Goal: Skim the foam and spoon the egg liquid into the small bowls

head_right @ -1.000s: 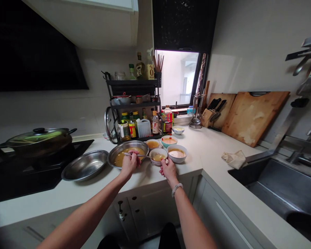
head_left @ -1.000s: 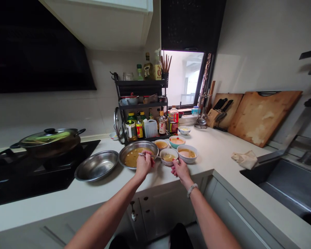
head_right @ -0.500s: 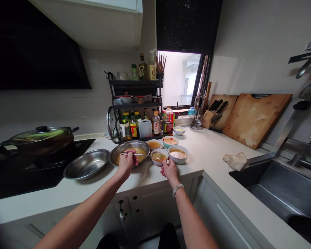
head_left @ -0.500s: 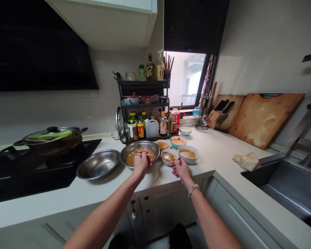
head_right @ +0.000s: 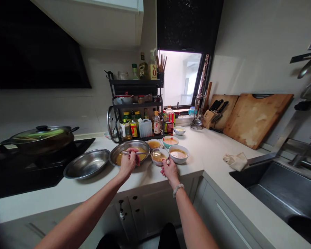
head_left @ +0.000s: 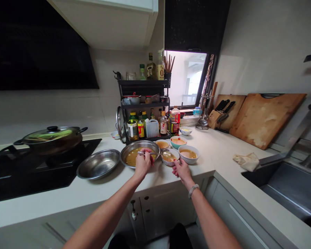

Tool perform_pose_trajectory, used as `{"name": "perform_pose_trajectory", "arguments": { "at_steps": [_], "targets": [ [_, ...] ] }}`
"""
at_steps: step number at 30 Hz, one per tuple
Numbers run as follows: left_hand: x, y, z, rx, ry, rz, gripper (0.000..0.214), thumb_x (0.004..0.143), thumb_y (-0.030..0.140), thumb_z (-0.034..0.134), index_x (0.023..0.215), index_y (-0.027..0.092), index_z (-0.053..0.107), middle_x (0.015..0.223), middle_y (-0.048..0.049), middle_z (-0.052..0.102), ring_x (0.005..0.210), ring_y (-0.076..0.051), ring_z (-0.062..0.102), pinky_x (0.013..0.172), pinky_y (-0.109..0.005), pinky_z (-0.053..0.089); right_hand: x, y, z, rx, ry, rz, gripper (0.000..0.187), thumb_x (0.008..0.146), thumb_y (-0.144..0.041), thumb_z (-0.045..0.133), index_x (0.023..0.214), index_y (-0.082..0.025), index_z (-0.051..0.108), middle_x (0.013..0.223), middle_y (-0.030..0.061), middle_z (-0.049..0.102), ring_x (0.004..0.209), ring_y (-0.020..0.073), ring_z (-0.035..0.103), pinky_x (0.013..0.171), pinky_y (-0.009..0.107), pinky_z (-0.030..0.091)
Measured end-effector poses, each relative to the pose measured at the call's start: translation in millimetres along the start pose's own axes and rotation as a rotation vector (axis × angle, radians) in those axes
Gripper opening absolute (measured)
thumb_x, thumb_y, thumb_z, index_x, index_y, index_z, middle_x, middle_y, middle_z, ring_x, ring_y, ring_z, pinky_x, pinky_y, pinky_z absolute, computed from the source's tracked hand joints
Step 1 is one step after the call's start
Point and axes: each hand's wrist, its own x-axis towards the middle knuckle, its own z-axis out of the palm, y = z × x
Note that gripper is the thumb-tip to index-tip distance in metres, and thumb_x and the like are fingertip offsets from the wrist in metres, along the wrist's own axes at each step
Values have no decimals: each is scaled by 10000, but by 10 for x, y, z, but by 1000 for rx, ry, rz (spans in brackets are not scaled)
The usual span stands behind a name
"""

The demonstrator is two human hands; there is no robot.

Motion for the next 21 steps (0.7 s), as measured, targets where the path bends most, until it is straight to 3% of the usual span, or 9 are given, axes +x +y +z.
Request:
{"name": "perform_pose_trajectory", "arguments": {
  "at_steps": [11,21],
  "targets": [
    [44,220,-23,-235,111,-143,133,676,250,486,780,172,513,443,48,515,371,-127,498,369,-210,380,-24,-37,-7,-2,6,2,278,839,-429,504,931,-169,539,525,-39,590,365,102,576,296,139,339],
    [100,379,-542,-184,191,-22,193,663,281,513,816,164,521,498,48,534,422,-131,546,388,-207,390,-34,-58,-10,2,4,21,283,838,-429,515,957,-174,540,530,-41,587,365,108,573,287,148,339]
  ]
}}
